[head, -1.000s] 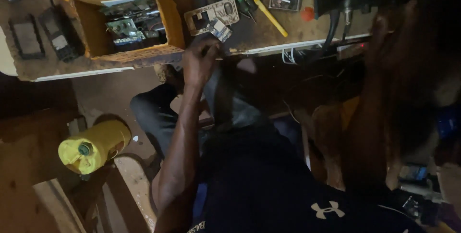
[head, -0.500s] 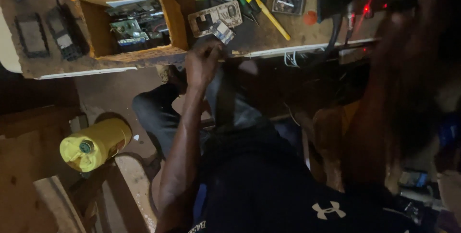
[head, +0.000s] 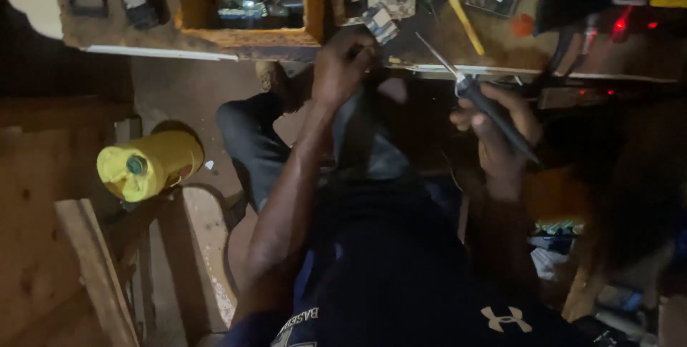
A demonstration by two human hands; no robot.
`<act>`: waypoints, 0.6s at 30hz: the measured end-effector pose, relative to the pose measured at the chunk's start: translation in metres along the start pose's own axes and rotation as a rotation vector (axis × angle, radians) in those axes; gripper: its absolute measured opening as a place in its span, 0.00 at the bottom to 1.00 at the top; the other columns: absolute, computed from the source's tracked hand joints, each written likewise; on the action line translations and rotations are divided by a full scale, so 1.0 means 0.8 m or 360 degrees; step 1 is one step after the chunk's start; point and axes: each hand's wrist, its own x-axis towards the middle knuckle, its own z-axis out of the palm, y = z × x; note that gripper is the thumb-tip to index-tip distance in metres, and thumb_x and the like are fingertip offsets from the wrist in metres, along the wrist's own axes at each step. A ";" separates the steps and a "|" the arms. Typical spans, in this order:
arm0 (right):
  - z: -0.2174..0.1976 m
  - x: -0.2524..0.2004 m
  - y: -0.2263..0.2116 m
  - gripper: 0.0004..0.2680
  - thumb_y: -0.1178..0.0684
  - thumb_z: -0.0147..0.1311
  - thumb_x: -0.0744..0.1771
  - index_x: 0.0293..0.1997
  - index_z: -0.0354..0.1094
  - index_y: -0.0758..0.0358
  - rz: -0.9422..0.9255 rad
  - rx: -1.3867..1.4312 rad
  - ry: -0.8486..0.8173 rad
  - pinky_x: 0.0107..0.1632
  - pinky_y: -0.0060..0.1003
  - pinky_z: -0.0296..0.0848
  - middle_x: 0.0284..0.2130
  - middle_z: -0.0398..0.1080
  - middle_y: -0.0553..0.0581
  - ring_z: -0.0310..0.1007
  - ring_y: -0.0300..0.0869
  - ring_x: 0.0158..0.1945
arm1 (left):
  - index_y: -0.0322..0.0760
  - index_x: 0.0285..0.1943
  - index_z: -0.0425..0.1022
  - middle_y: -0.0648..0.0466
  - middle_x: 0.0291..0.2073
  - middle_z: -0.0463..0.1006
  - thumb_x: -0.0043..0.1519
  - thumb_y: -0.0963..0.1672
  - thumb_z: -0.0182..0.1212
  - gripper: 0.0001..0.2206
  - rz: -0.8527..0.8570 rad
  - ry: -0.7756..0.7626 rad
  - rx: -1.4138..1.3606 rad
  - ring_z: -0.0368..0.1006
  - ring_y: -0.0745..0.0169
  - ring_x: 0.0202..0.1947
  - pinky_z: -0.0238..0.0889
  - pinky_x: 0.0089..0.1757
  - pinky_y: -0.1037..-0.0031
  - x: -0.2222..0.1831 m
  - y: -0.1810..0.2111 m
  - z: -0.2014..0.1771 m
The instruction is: Repairing a small electronic device, likely a mobile phone, using a soldering iron and other manual tools on a workbench.
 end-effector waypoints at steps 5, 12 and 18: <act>0.021 0.056 0.086 0.16 0.54 0.68 0.66 0.55 0.65 0.65 0.0202 0.0600 0.0012 0.35 0.38 0.83 0.35 0.75 0.64 0.78 0.47 0.31 | 0.43 0.46 0.84 0.53 0.45 0.84 0.66 0.45 0.60 0.07 -0.0233 -0.0020 0.0033 0.82 0.57 0.42 0.74 0.41 0.66 0.000 0.008 0.002; 0.070 0.126 0.143 0.10 0.54 0.68 0.69 0.52 0.69 0.58 0.0259 0.0774 0.0083 0.45 0.41 0.88 0.42 0.72 0.51 0.80 0.42 0.44 | 0.54 0.43 0.85 0.51 0.40 0.86 0.61 0.49 0.67 0.06 -0.0115 0.0255 0.0126 0.82 0.42 0.49 0.76 0.51 0.55 0.007 -0.062 0.060; 0.047 0.157 0.266 0.20 0.59 0.45 0.75 0.79 0.48 0.63 0.0200 -0.0847 -0.0764 0.77 0.69 0.45 0.71 0.59 0.78 0.54 0.69 0.75 | 0.45 0.43 0.85 0.44 0.39 0.87 0.58 0.52 0.68 0.13 -0.0092 0.0407 -0.0062 0.83 0.35 0.48 0.76 0.51 0.50 0.018 -0.119 0.101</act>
